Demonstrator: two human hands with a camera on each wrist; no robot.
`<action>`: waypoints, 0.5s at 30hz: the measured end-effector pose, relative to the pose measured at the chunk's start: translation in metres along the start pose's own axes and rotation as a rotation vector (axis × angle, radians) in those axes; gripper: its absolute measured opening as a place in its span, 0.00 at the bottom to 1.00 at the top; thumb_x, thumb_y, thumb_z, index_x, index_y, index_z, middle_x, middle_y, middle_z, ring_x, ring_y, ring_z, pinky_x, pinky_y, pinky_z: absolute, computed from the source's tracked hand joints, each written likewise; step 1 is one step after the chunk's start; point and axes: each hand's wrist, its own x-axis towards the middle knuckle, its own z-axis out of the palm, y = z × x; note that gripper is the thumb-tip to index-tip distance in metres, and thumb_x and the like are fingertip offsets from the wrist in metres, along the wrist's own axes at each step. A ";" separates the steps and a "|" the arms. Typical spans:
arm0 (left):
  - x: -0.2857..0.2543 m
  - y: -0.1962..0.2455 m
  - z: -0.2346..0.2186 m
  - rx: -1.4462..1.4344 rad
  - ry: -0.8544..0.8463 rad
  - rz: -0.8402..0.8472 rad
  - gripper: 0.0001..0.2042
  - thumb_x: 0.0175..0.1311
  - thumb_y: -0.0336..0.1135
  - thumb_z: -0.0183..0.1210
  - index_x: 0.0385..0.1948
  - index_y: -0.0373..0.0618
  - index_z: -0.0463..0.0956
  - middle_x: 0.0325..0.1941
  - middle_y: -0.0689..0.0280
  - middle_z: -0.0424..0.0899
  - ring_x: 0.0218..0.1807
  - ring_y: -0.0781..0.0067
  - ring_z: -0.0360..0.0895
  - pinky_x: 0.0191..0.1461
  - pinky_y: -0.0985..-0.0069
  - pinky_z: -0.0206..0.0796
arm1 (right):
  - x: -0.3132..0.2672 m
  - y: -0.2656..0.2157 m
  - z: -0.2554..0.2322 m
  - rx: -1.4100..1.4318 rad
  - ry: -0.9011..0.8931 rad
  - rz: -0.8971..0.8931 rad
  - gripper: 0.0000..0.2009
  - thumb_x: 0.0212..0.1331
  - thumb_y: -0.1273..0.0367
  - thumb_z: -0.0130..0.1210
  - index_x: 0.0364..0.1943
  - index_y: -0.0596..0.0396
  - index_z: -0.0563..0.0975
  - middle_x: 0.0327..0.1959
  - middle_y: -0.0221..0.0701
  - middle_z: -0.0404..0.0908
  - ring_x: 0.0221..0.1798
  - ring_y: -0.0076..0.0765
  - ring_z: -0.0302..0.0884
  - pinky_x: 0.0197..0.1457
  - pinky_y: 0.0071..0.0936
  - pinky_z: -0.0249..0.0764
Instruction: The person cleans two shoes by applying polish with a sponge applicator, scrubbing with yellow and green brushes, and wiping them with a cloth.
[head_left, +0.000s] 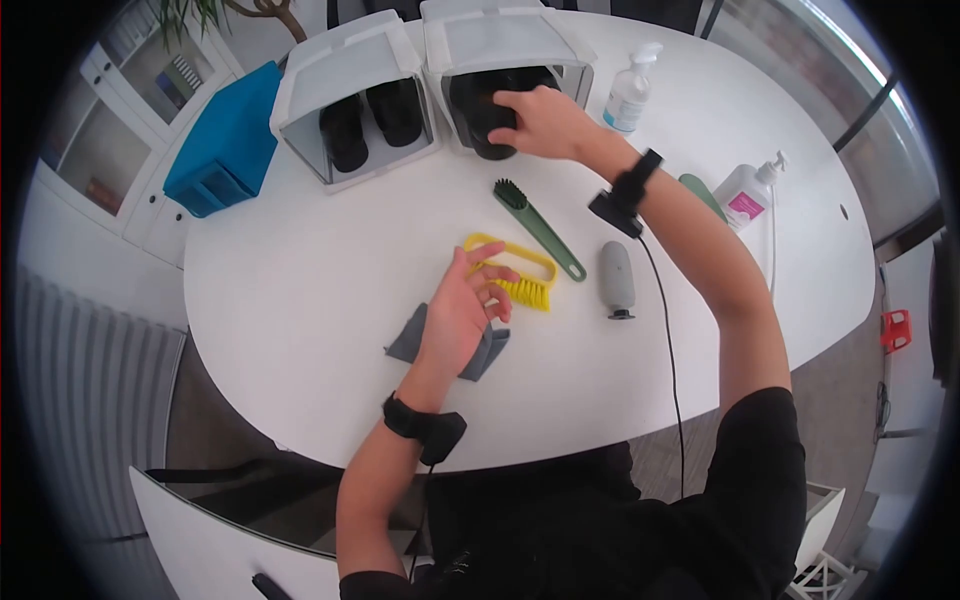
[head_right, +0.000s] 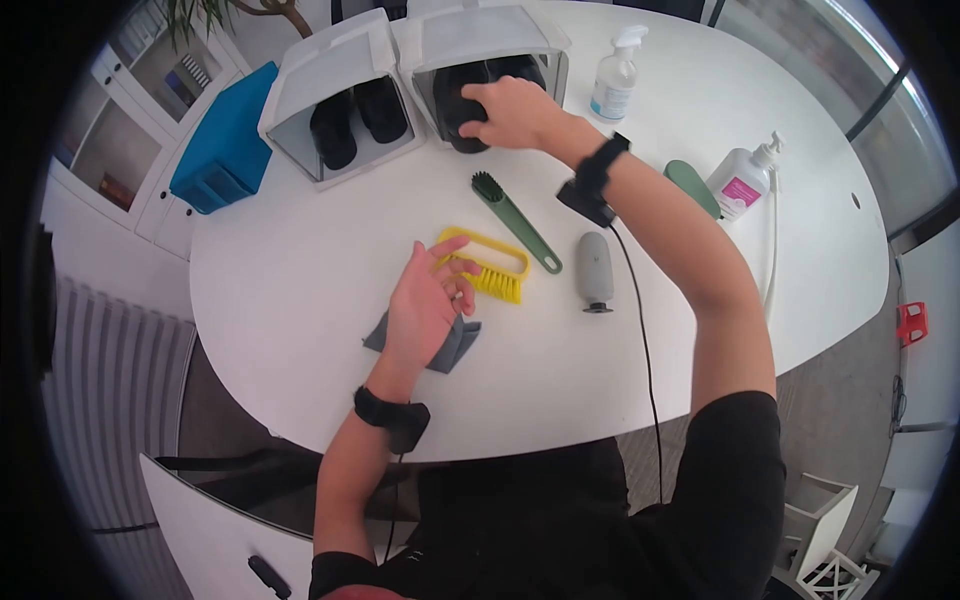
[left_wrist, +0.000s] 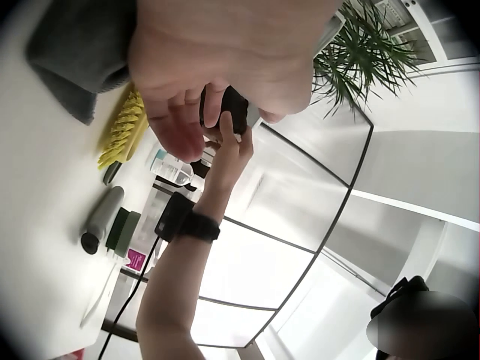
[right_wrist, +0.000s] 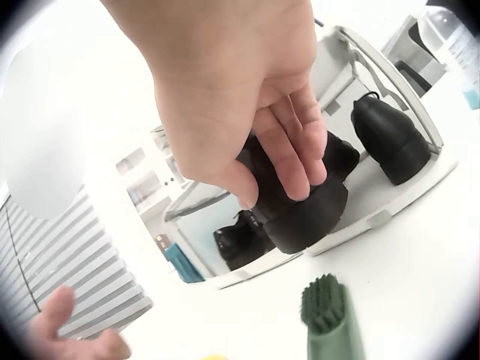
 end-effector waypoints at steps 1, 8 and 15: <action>0.001 -0.002 -0.002 -0.012 -0.015 -0.015 0.30 0.85 0.58 0.40 0.69 0.39 0.70 0.47 0.59 0.83 0.38 0.72 0.77 0.43 0.73 0.71 | 0.018 0.009 0.009 0.014 0.008 0.040 0.29 0.62 0.52 0.67 0.63 0.53 0.80 0.37 0.53 0.88 0.48 0.64 0.86 0.56 0.51 0.82; 0.003 -0.009 -0.005 -0.007 -0.024 -0.062 0.25 0.84 0.51 0.44 0.68 0.40 0.71 0.47 0.59 0.83 0.40 0.72 0.78 0.44 0.74 0.71 | 0.061 0.028 0.052 -0.045 -0.012 0.234 0.34 0.62 0.51 0.67 0.69 0.53 0.76 0.48 0.50 0.89 0.55 0.59 0.87 0.61 0.50 0.82; 0.002 -0.009 -0.003 -0.010 -0.041 -0.014 0.21 0.80 0.45 0.48 0.66 0.43 0.73 0.46 0.60 0.82 0.37 0.74 0.78 0.41 0.74 0.71 | 0.009 -0.036 0.049 -0.041 0.157 0.163 0.27 0.66 0.59 0.63 0.66 0.52 0.72 0.28 0.45 0.87 0.36 0.62 0.87 0.43 0.53 0.82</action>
